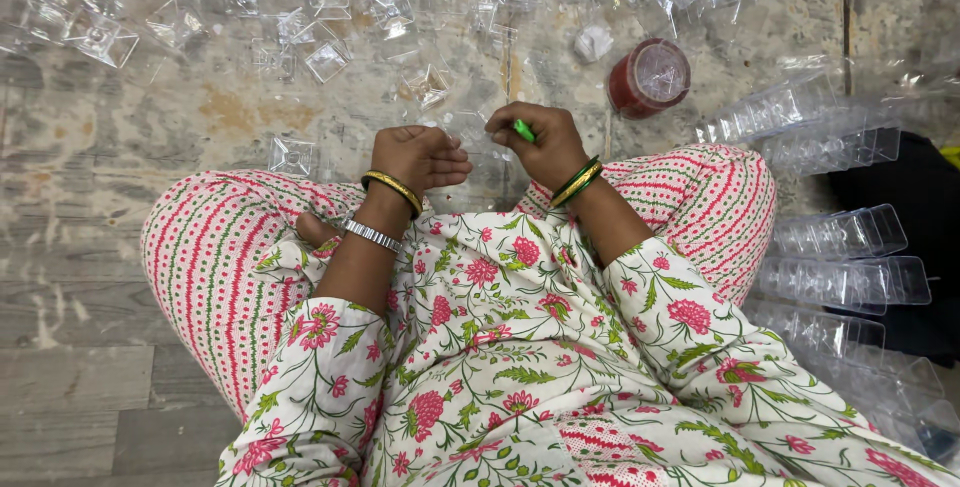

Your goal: The person sits cross-legged on the floor and assembles clear plastic boxes, folding and pressing transparent plastic pieces together one at a time and setting finished boxes aside. They hold a green utility knife in one hand while fitting the pieces and occasionally reach for new flat plastic parts from the pile.

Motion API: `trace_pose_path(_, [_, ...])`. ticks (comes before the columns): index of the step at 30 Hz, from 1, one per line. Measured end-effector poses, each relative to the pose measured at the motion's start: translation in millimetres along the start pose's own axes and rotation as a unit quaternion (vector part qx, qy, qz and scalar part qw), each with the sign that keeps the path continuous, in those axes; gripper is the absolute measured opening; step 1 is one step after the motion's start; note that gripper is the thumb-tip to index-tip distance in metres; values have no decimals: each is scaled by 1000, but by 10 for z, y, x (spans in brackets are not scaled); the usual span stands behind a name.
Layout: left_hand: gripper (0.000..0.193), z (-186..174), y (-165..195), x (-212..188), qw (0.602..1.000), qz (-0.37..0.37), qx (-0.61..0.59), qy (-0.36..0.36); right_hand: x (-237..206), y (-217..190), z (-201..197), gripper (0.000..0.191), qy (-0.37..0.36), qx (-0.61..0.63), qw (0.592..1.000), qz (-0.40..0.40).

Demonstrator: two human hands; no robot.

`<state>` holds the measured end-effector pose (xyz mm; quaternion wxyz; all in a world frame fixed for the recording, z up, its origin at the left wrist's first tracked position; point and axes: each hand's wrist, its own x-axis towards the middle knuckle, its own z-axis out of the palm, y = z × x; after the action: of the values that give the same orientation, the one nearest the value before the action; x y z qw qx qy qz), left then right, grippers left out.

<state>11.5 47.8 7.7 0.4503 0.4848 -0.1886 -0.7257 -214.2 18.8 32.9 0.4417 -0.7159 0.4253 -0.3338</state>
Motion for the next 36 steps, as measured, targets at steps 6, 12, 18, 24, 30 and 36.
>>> trace_pose_path(6, [20, 7, 5, -30, 999, -6, -41, -31, 24, -42, -102, 14, 1, 34, 999, 31])
trace_pose_path(12, [20, 65, 28, -58, 1000, -5, -25, 17, -7, -94, -84, 14, 0, -39, 999, -19])
trace_pose_path(18, [19, 72, 34, -48, 999, 4, 2, 45, -7, -149, -74, 22, 6, -73, 995, -71])
trace_pose_path(24, [18, 31, -25, 40, 999, 26, 24, 39, -21, -219, -99, 28, -6, -160, 980, -115])
trace_pose_path(30, [17, -18, -55, 55, 999, 19, 7, 38, -15, -102, -62, 30, -4, -56, 994, -89])
trace_pose_path(36, [26, -95, -127, 211, 988, 36, -17, 151, 93, 135, -16, 18, 84, -299, 950, 19])
